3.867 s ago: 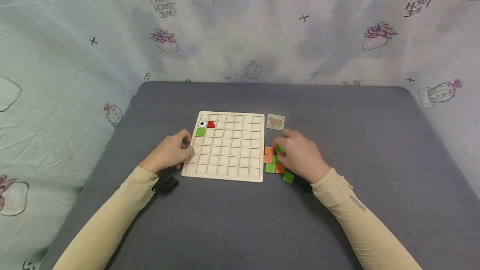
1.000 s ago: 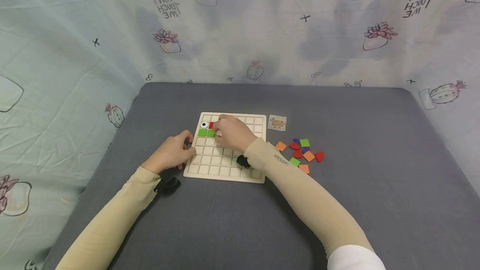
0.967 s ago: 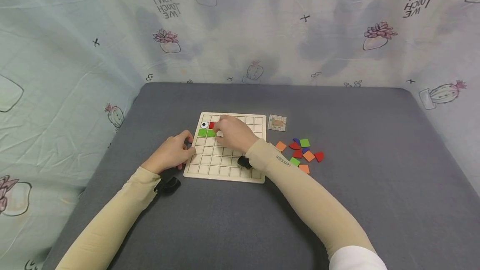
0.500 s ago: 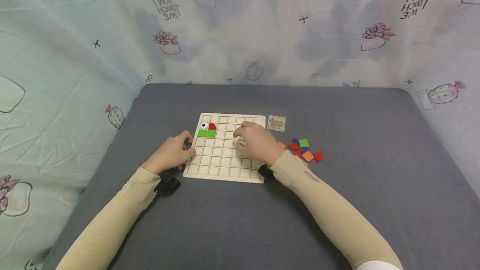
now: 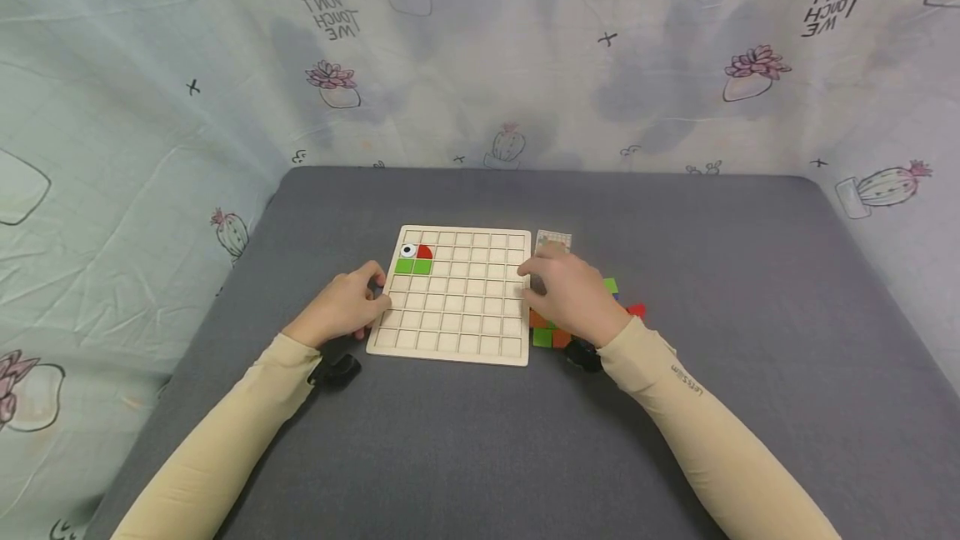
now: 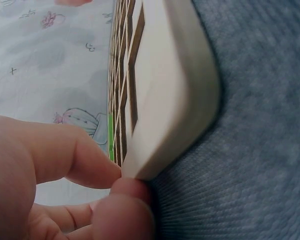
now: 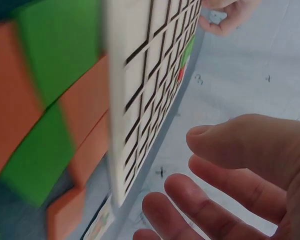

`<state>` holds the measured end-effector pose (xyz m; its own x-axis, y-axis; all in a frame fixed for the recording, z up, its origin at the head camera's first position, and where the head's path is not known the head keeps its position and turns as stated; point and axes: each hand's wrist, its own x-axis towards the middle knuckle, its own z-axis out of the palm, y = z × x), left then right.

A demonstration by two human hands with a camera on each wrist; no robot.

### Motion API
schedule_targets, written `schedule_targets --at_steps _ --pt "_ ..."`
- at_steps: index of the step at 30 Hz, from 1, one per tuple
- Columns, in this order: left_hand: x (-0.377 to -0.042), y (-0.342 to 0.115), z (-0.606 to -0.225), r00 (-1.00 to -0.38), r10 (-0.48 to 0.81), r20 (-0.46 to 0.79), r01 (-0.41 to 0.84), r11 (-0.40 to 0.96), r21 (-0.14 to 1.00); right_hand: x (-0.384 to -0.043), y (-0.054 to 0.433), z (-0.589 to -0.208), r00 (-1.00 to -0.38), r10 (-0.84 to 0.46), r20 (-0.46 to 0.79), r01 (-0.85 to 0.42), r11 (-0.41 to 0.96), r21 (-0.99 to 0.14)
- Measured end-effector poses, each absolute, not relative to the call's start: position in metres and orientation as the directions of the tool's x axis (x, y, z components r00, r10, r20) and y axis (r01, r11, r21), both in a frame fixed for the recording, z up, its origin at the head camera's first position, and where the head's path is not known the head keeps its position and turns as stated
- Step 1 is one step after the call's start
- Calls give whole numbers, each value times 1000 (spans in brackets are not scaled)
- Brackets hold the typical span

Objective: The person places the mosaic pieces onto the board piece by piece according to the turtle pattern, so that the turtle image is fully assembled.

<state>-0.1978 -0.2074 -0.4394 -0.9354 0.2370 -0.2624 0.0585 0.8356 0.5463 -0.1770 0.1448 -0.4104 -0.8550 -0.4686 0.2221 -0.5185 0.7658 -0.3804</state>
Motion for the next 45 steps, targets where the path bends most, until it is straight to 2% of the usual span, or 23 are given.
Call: schedule_targets --at_steps 15,24,45 --pt "-198 -208 -438 -934 251 -253 71 826 559 -160 178 -426 -881 -455 130 -468 798 -379" --pt "-198 -211 -440 -934 279 -221 105 809 579 -153 181 -432 -863 -471 182 -504 779 -374" --pt "-198 -209 -436 -931 278 -239 94 811 577 -158 192 -432 -850 -495 180 -526 781 -337"
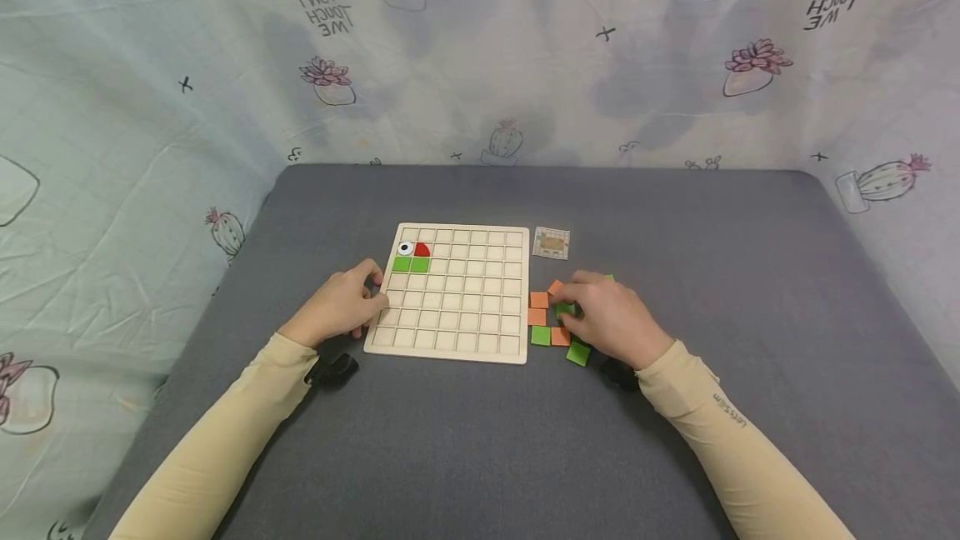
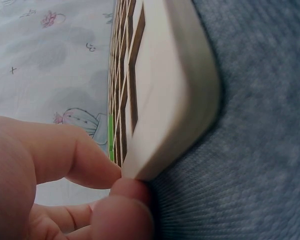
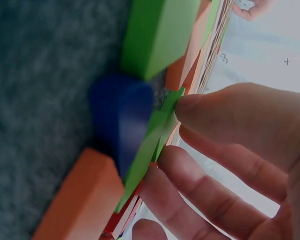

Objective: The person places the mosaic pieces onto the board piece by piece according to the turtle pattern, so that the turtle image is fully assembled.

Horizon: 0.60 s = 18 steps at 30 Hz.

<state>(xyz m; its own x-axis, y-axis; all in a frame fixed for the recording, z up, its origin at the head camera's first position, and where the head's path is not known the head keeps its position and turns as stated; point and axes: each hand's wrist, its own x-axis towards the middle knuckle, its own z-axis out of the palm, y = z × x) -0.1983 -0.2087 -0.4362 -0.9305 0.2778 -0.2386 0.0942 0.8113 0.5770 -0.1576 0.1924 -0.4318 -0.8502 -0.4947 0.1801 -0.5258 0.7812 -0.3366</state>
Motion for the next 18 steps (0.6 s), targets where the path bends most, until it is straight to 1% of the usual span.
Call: schedule_targets --at_steps 5,14,18 --pt "-199 -209 -437 -932 274 -238 92 813 575 -157 193 -430 -841 -513 172 -540 780 -316" --pt "-199 -209 -438 -932 273 -238 90 811 578 -156 194 -432 -817 -550 172 -575 755 -315" --pt "-199 -209 -438 -932 273 -238 89 810 580 -157 194 -434 -798 -570 193 -600 726 -335"
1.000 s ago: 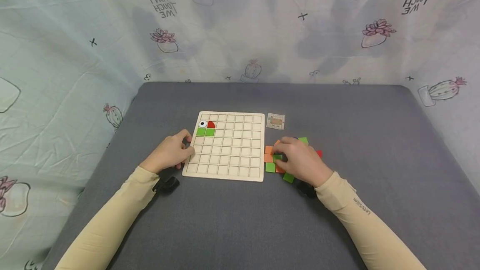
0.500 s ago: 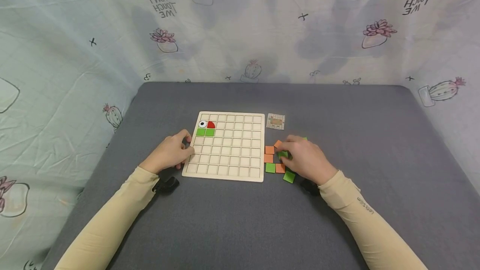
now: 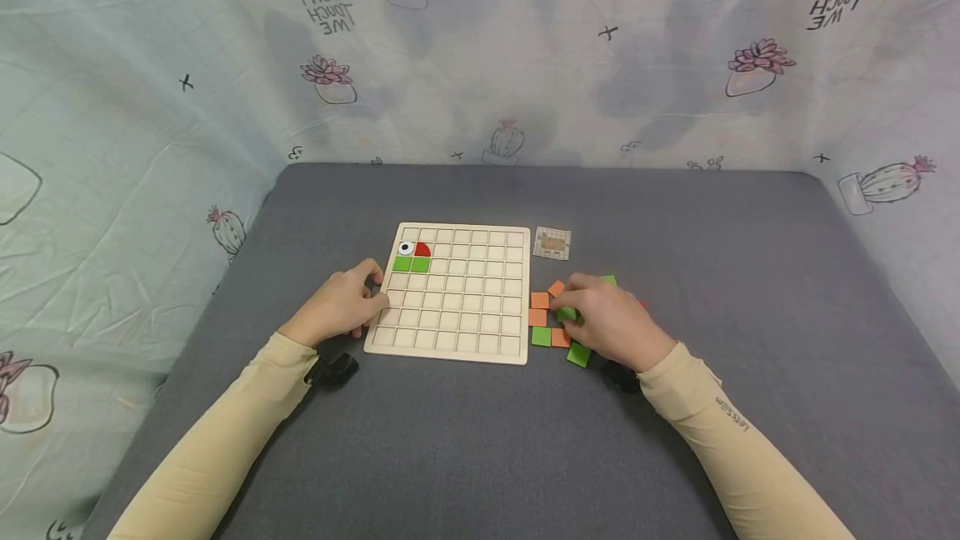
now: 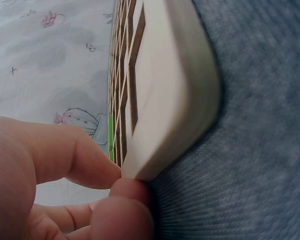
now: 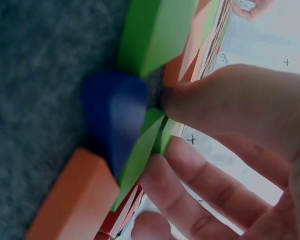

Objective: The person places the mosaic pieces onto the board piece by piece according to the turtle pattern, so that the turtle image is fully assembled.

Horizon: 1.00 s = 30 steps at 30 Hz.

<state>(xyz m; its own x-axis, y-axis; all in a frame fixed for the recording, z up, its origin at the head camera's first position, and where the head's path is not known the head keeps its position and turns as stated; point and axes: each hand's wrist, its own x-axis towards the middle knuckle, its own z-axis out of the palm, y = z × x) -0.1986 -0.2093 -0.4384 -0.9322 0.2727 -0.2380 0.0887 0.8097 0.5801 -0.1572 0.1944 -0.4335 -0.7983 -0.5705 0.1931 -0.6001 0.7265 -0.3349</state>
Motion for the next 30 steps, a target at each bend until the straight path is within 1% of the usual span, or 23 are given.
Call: schedule_targets --at_steps 4,11,15,24,30 --pt "-198 -209 -439 -933 266 -242 81 812 579 -158 194 -435 -780 -586 220 -623 692 -364" --pt "-198 -208 -440 -936 259 -240 77 814 576 -158 184 -434 -773 -581 255 -633 677 -377" --pt "-198 -209 -442 -937 257 -238 76 813 577 -160 172 -432 -754 -597 274 -655 655 -377" --pt "-198 -208 -443 -936 259 -240 79 815 574 -169 141 -423 -741 -611 281 -668 623 -408" --pt "-197 -208 -442 -936 257 -239 77 814 576 -180 116 -420 -717 -632 295 -693 600 -399"
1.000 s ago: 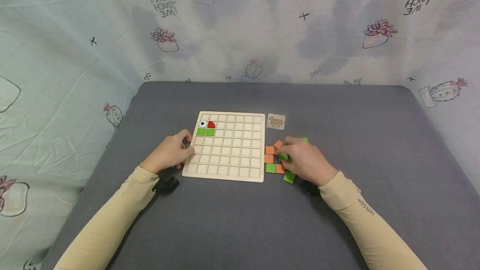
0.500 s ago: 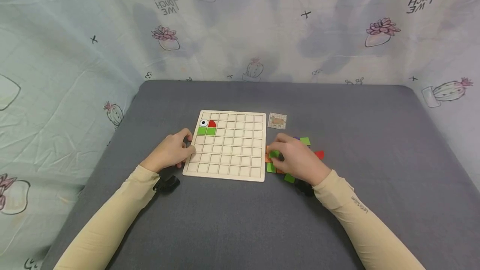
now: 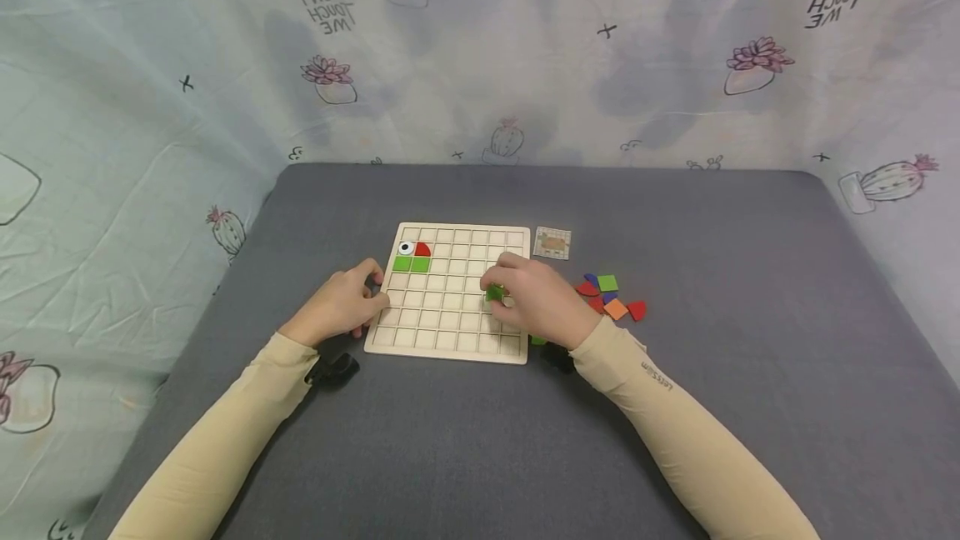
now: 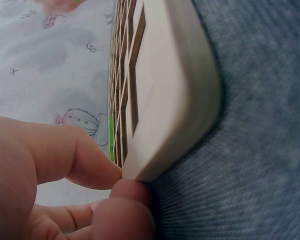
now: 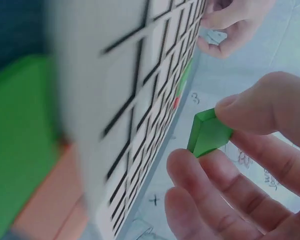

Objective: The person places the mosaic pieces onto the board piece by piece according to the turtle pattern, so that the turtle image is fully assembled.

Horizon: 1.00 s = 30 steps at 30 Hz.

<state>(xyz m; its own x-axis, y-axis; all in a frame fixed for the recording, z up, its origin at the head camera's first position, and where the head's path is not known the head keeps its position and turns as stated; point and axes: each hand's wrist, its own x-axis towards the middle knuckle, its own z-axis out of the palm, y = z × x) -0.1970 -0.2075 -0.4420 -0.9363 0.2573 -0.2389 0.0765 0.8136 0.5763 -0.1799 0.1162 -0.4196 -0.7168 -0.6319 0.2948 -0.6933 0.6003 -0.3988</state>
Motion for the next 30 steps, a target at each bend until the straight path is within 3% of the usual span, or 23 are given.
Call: schedule_targets --at_steps 13,30 --pt "-197 -204 -441 -939 250 -236 75 819 568 -208 68 -414 -687 -678 261 -704 533 -469" --pt "-197 -202 -438 -941 238 -242 68 831 553 -240 23 -421 -673 -718 177 -707 554 -441"
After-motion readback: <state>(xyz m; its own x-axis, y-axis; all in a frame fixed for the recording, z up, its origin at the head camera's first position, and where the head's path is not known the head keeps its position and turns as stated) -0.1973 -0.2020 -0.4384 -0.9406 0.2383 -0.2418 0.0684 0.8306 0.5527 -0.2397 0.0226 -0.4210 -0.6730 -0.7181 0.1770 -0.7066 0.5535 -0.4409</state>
